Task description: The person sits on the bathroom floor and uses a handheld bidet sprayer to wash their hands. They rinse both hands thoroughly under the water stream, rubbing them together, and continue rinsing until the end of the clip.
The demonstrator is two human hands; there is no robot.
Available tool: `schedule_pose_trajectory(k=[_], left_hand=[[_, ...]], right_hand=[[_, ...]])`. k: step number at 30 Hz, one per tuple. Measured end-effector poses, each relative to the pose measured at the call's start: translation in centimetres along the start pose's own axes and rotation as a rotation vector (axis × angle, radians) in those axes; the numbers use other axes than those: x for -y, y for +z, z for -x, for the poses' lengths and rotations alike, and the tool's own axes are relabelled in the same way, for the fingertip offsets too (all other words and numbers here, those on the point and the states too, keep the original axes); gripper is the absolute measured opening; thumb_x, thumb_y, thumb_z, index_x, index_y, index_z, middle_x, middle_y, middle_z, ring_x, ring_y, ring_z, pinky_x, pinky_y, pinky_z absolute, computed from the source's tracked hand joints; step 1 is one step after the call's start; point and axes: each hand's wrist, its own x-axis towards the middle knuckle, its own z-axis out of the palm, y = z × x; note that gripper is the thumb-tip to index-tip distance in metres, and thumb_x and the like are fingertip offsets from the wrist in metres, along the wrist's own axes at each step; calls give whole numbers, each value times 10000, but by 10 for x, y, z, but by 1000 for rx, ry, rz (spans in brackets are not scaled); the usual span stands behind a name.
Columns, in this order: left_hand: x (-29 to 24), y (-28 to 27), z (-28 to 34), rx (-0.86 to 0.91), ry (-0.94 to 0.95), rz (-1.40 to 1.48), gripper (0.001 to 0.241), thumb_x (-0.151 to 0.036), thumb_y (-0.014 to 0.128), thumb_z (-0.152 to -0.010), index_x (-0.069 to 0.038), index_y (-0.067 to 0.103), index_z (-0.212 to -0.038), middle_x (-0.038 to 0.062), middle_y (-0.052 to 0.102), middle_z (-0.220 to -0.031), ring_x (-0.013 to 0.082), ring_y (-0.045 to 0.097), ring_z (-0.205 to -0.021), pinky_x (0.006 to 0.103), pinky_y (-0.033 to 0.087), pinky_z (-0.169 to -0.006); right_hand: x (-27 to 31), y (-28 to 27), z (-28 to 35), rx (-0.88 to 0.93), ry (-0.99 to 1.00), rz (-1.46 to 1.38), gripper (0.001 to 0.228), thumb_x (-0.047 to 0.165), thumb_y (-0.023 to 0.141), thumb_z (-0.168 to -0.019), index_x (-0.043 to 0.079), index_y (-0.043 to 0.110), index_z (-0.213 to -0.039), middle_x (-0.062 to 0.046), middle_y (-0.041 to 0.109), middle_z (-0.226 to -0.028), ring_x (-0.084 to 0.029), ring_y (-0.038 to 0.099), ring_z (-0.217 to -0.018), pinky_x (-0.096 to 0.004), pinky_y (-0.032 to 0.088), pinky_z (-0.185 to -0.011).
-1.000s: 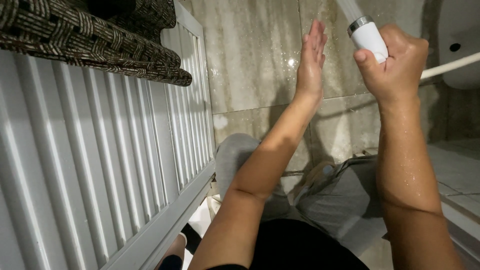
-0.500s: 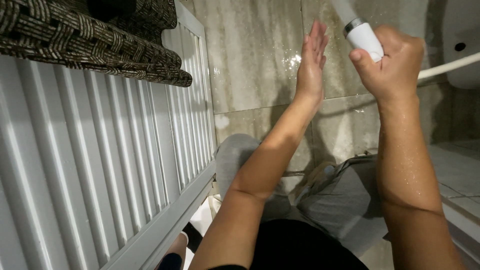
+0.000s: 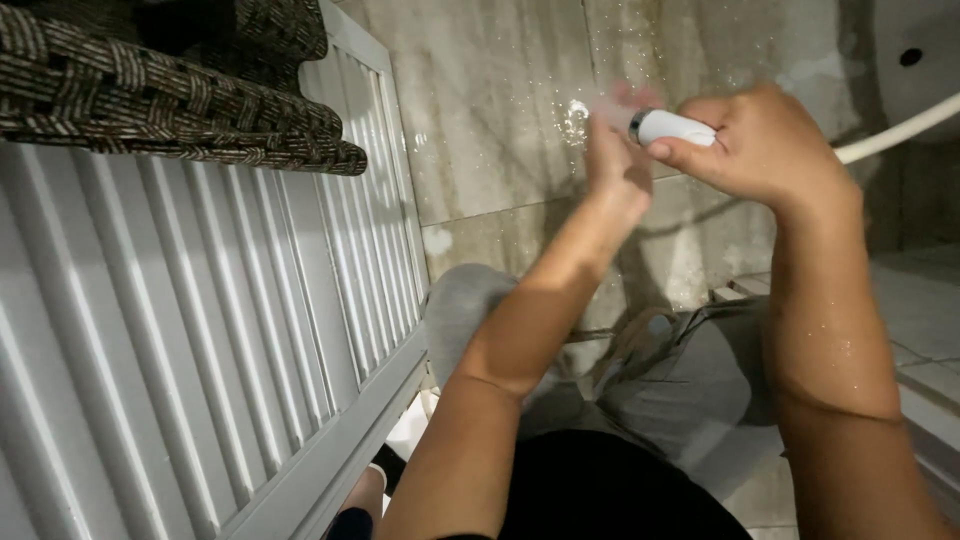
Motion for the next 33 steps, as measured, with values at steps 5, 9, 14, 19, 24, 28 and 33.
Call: schedule_pose_trajectory(k=[5,9,14,19,24,28,33], left_hand=[[-38,-20,-25,-380,305,8,371,-356,418,-1080,-138,479,-1374,85,601,-1212,214,555,-1076,404,469,-950],[-9,-97,-91,-409,405,55,302,-264,506,-1082,-76,559,-1313,70,626,-1140,172,574,-1003,332,504,-893],[4,-128,-119,-415,455,109,170,-194,590,-1071,-40,600,-1142,36,632,-947,123,590,-838,266,512,-745],[12,-123,-117,-404,395,107,117,-157,623,-1049,-60,596,-1109,27,614,-907,111,561,-779,266,482,-689],[-6,-62,-54,-372,171,-18,134,-130,608,-1000,-64,625,-1116,26,676,-989,102,588,-824,284,382,-626],[14,-23,-13,-36,196,-369,602,-552,367,-1038,-48,516,-1331,112,589,-1227,241,602,-1101,419,437,-957],[43,8,13,301,111,-455,1047,-836,212,-854,-168,99,-1652,33,321,-1586,242,388,-1440,449,298,-1230]], right_hand=[[-4,-11,22,58,-1,-8,540,629,651,-937,105,780,-974,-107,645,-670,-273,630,-606,-396,473,-582],[7,-16,28,188,150,43,610,652,638,-924,61,779,-867,-136,595,-630,-298,592,-603,-418,480,-569],[1,-19,39,125,49,-12,629,672,620,-885,72,799,-946,-97,673,-635,-243,623,-531,-381,494,-542],[-4,-17,41,150,124,26,646,686,612,-907,70,805,-942,-116,642,-634,-279,604,-558,-405,485,-549],[-15,-2,26,153,258,7,618,696,593,-933,116,800,-979,-129,669,-619,-294,648,-547,-420,489,-551],[-26,18,-2,-148,168,-36,644,717,635,-1012,91,784,-985,-109,667,-693,-284,670,-642,-408,499,-620],[-15,44,-36,-314,236,-227,682,739,589,-992,73,713,-915,-103,684,-774,-303,686,-726,-438,509,-688]])
